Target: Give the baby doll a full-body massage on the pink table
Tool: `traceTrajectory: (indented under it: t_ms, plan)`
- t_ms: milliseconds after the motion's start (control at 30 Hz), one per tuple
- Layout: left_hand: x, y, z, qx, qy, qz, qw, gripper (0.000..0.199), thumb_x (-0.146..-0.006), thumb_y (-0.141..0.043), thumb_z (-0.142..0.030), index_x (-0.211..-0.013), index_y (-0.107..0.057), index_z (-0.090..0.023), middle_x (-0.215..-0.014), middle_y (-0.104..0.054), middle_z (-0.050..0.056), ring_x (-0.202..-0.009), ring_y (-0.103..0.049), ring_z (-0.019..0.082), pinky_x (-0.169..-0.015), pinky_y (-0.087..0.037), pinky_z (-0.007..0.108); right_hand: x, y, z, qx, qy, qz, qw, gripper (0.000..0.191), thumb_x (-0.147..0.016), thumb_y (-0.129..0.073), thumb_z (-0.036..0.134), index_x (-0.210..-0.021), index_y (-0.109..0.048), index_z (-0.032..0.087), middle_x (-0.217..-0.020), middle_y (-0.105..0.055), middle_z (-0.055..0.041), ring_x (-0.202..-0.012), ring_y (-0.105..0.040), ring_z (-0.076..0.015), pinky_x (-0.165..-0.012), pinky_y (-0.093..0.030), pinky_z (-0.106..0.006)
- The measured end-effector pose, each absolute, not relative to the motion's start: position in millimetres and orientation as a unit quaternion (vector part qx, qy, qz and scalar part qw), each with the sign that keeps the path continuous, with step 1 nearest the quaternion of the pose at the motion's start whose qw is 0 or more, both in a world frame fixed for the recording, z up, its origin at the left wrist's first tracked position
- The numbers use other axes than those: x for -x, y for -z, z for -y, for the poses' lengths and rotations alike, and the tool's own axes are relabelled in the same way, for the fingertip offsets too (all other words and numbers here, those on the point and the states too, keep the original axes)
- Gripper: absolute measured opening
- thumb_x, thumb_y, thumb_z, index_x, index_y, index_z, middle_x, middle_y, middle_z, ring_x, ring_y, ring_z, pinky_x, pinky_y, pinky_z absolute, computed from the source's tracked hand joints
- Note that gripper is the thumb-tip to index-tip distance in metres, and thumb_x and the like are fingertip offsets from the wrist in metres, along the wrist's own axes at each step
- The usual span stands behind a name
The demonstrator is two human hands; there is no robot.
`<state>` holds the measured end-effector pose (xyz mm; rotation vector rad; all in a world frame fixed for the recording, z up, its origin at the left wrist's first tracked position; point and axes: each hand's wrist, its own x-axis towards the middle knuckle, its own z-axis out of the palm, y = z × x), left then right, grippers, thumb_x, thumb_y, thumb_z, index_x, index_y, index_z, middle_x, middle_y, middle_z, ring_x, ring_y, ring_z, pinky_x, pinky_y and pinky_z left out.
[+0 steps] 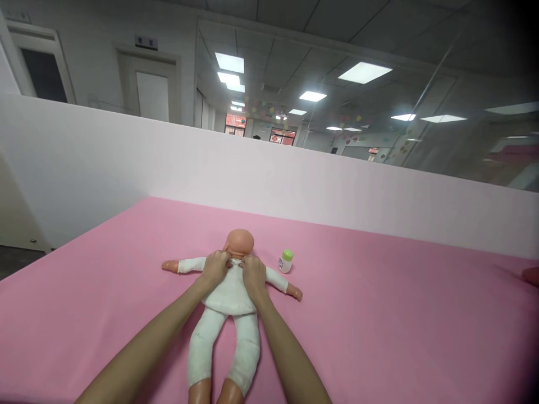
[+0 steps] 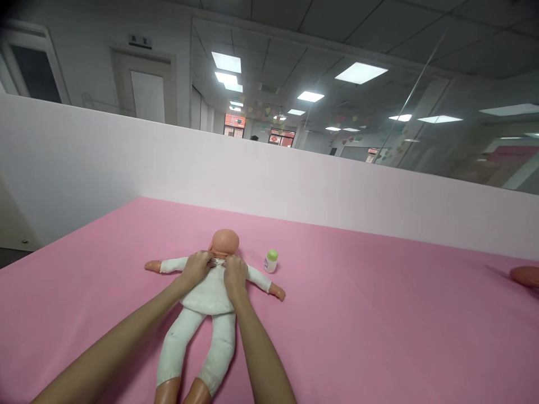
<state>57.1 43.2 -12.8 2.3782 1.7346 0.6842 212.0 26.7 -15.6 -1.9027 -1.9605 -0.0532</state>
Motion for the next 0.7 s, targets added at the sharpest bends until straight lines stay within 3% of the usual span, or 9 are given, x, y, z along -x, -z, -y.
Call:
traceTrajectory:
  t_ms: [67,233,333,433,567,700]
  plan:
    - [-57.0,10.5,-41.4,-0.789,-0.221,-0.570,0.054,0.020,-0.094,-0.056,-0.014,-0.079,-0.069,-0.017,-0.085,-0.073,0.011,-0.083,-0.067,0.025,-0.074,-0.043,0.034,-213.0,12.7,-24.1,0.675,0.017,0.707,0.208,0.020,-0.102,-0.058,0.020,-0.091,-0.075,0.018,-0.099,-0.077,-0.0084,-0.095,-0.066,-0.0220,-0.077,-0.039,-0.030]
    - [-55.4,4.6,-24.0,-0.813,-0.238,-0.532,0.016,0.024,-0.094,-0.051,-0.009,-0.088,-0.072,-0.017,-0.108,-0.072,0.012,-0.105,-0.063,0.026,-0.088,-0.045,0.036,-215.6,8.0,-8.6,0.628,0.002,0.736,0.255,0.018,-0.102,-0.058,0.020,-0.099,-0.076,0.019,-0.111,-0.076,-0.0077,-0.106,-0.064,-0.0223,-0.086,-0.042,-0.028]
    - [-53.4,4.6,-12.1,-0.823,-0.268,-0.499,0.029,0.023,-0.097,-0.052,-0.015,-0.086,-0.072,-0.017,-0.102,-0.071,0.011,-0.100,-0.063,0.026,-0.086,-0.047,0.037,-214.8,9.7,0.6,0.612,-0.022,0.743,0.271,0.020,-0.102,-0.056,0.020,-0.099,-0.075,0.020,-0.110,-0.076,-0.0075,-0.105,-0.066,-0.0217,-0.085,-0.042,-0.028]
    - [-51.5,5.0,-8.6,-0.828,-0.256,-0.494,0.069,0.023,-0.097,-0.057,-0.023,-0.080,-0.072,-0.018,-0.094,-0.072,0.011,-0.092,-0.066,0.026,-0.080,-0.046,0.036,-211.5,10.8,2.1,0.623,-0.030,0.746,0.233,0.019,-0.100,-0.058,0.019,-0.091,-0.075,0.020,-0.101,-0.078,-0.0076,-0.096,-0.068,-0.0216,-0.076,-0.040,-0.028]
    - [-55.0,5.6,-18.1,-0.818,-0.208,-0.530,0.084,0.019,-0.090,-0.059,-0.016,-0.078,-0.074,-0.020,-0.089,-0.075,0.010,-0.088,-0.069,0.027,-0.076,-0.043,0.036,-203.9,9.1,-6.9,0.662,-0.018,0.733,0.157,0.024,-0.098,-0.058,0.018,-0.080,-0.074,0.018,-0.089,-0.078,-0.0093,-0.082,-0.068,-0.0212,-0.066,-0.034,-0.030]
    - [-61.1,7.9,-27.5,-0.810,-0.203,-0.545,0.081,0.019,-0.086,-0.058,-0.012,-0.075,-0.073,-0.018,-0.083,-0.075,0.011,-0.082,-0.069,0.027,-0.074,-0.042,0.036,-201.6,5.7,-9.4,0.667,-0.009,0.730,0.150,0.029,-0.100,-0.055,0.017,-0.078,-0.073,0.018,-0.088,-0.077,-0.0103,-0.079,-0.066,-0.0204,-0.065,-0.032,-0.031]
